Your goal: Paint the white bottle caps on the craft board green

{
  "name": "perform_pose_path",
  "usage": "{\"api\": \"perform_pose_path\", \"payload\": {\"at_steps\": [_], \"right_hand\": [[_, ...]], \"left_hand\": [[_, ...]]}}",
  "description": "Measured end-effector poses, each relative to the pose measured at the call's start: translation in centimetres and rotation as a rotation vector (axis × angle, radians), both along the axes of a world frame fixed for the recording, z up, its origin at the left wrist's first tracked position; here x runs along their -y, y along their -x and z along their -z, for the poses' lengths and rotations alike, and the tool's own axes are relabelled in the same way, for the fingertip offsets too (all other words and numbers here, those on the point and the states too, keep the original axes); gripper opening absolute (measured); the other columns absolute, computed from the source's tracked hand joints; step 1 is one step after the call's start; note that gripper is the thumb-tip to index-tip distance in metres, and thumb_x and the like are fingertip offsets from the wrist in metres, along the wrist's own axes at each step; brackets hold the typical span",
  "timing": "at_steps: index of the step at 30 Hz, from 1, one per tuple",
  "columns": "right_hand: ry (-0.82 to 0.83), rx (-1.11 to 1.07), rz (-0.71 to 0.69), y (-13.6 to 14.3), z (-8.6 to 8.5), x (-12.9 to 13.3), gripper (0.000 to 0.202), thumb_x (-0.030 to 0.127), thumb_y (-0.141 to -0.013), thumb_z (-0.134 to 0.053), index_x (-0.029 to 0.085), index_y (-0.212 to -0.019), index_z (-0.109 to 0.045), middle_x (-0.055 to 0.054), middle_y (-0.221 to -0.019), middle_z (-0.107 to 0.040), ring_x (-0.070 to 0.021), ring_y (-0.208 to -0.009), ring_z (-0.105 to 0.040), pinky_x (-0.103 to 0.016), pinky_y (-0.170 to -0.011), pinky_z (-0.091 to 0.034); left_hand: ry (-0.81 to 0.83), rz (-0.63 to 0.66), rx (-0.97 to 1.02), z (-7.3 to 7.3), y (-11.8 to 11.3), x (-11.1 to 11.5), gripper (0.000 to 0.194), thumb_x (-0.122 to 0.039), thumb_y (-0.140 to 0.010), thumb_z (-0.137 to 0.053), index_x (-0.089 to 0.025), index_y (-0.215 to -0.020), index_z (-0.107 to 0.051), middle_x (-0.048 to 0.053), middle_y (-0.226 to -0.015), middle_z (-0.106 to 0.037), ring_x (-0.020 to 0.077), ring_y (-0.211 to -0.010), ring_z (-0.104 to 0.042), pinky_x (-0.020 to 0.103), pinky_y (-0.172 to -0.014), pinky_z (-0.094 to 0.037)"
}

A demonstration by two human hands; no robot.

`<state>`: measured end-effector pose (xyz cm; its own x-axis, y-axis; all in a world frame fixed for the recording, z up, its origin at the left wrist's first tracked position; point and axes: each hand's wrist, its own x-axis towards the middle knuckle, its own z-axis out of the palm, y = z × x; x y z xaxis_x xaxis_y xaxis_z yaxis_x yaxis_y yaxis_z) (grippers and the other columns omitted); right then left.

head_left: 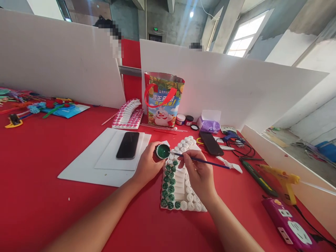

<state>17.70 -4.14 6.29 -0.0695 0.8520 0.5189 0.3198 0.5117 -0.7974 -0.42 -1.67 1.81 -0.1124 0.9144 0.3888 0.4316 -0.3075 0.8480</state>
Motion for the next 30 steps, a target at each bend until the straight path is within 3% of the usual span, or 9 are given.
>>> {"api": "perform_pose_path", "payload": {"at_steps": [21,30], "right_hand": [[-0.01,0.082,-0.009,-0.1,-0.1,0.0,0.013,0.029,-0.103,-0.054,0.022,-0.094,-0.06,0.0,-0.073,-0.068,-0.0155,-0.069,-0.066,-0.029,-0.067,-0.051],[0.033,-0.138,-0.053,-1.0,-0.6,0.2,0.012,0.032,-0.103,-0.056,0.022,-0.098,-0.062,0.0,-0.072,-0.069,-0.0164,-0.068,-0.069,-0.029,-0.066,-0.053]], "left_hand": [[-0.018,-0.014,-0.001,0.2,0.1,-0.1,0.035,-0.02,-0.077,-0.067,-0.023,-0.111,-0.06,0.005,-0.113,-0.072,0.023,-0.106,-0.068,0.035,-0.096,-0.054],[-0.015,-0.047,0.033,1.0,0.3,-0.6,0.037,-0.026,-0.076,-0.072,-0.023,-0.11,-0.059,0.005,-0.11,-0.073,0.0235,-0.102,-0.069,0.034,-0.089,-0.055]]}}
